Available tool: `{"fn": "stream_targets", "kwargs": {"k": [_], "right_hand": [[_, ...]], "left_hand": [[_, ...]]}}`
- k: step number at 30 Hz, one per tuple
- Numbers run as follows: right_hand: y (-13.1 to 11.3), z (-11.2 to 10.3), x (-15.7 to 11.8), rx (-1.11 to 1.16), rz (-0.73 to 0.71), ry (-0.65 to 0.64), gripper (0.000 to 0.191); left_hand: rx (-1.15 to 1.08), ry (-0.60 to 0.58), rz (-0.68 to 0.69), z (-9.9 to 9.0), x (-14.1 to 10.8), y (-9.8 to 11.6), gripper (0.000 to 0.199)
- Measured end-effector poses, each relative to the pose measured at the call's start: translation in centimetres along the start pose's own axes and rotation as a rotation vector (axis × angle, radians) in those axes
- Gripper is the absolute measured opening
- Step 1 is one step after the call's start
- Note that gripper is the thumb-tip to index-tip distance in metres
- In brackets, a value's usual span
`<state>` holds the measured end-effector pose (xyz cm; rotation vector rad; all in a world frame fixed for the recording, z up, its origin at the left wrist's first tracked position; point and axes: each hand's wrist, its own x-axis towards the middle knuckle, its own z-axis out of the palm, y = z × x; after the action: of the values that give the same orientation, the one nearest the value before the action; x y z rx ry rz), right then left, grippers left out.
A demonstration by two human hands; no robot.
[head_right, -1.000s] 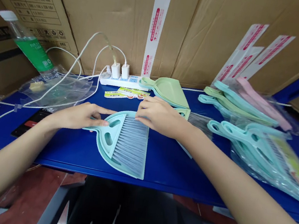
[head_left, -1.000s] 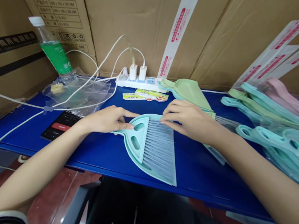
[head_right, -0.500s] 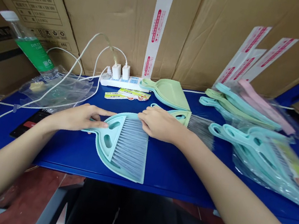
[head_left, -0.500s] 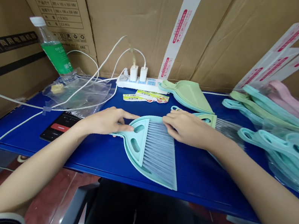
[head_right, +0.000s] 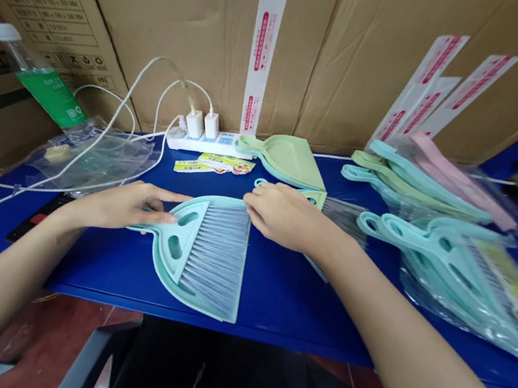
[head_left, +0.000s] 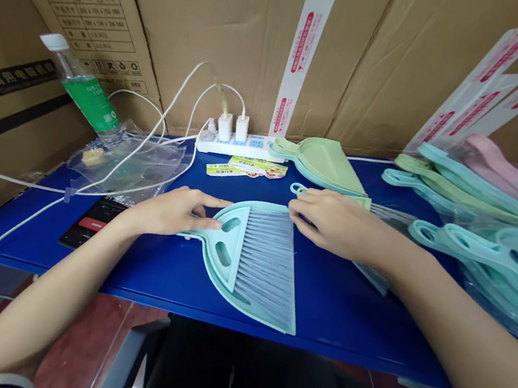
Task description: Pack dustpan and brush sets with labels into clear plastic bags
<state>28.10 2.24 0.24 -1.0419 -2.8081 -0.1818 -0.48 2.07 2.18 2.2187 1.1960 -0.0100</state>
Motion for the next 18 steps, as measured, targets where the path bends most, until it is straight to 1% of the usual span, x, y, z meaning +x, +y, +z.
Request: {"fn": "stream_targets", "kwargs": {"k": [3, 5, 7, 9, 13, 18], "right_hand": [[1.0, -0.7, 0.3, 0.014, 0.050, 0.009, 0.031], [1.6, -1.2, 1.0, -0.016, 0.137, -0.006, 0.029], [1.9, -1.4, 2.1, -0.095, 0.226, -0.066, 0.028], [1.9, -1.4, 3.5, -0.214, 0.265, -0.168, 0.029], [1.5, -0.6, 6.1, -0.263, 0.243, -0.207, 0.024], [1.9, 1.1, 7.9, -0.292, 0.193, -0.214, 0.020]], "left_hand": [[0.009, 0.000, -0.012, 0.0, 0.0, 0.0, 0.065], [0.013, 0.002, 0.005, 0.0, 0.0, 0.0, 0.064], [0.018, 0.013, 0.030, 0.0, 0.0, 0.0, 0.063], [0.022, 0.024, 0.043, 0.0, 0.0, 0.0, 0.062], [0.014, 0.018, 0.044, 0.0, -0.1, 0.0, 0.063], [0.009, 0.014, 0.043, 0.0, -0.2, -0.1, 0.060]]}}
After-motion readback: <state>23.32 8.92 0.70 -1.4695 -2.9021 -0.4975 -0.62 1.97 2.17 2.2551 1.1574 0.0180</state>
